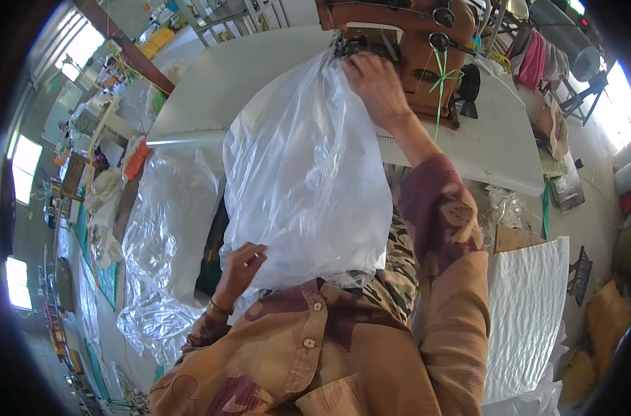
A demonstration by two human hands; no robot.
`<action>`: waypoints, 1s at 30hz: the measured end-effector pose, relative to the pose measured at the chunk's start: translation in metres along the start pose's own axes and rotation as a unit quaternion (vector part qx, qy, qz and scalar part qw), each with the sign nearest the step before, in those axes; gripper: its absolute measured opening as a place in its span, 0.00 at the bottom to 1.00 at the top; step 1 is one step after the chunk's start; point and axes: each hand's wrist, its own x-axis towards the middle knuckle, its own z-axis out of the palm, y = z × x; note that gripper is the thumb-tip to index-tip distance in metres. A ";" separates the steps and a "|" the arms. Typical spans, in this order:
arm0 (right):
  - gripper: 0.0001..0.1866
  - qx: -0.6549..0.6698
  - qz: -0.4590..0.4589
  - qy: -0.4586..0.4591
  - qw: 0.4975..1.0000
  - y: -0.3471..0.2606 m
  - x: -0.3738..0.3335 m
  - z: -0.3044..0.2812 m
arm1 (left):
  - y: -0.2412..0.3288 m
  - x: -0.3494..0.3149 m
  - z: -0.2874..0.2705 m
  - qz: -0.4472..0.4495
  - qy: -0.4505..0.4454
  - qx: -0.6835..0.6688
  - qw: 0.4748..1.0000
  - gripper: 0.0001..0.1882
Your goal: The person threads a sewing machine with green thread, then picks up a large white plastic sheet and folds it. They place the folded plastic under the sewing machine needle and sew the edges to create a bag. The person repeats this process, handling multiple plastic sheets and sewing them into bags.
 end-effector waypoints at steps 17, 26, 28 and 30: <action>0.14 0.884 0.280 -0.226 0.297 -0.194 -0.087 -0.103 | 0.058 -0.088 -0.135 0.066 0.143 -0.064 0.986 0.10; 0.12 0.886 0.357 -0.121 0.269 -0.213 -0.084 -0.096 | 0.033 -0.149 -0.169 0.011 0.344 -0.032 0.938 0.15; 0.14 0.882 0.383 -0.130 0.244 -0.217 -0.079 -0.103 | 0.029 -0.153 -0.170 -0.007 0.371 -0.037 0.928 0.16; 0.16 0.873 0.390 -0.153 0.250 -0.225 -0.067 -0.116 | 0.023 -0.165 -0.165 -0.002 0.337 -0.057 0.940 0.17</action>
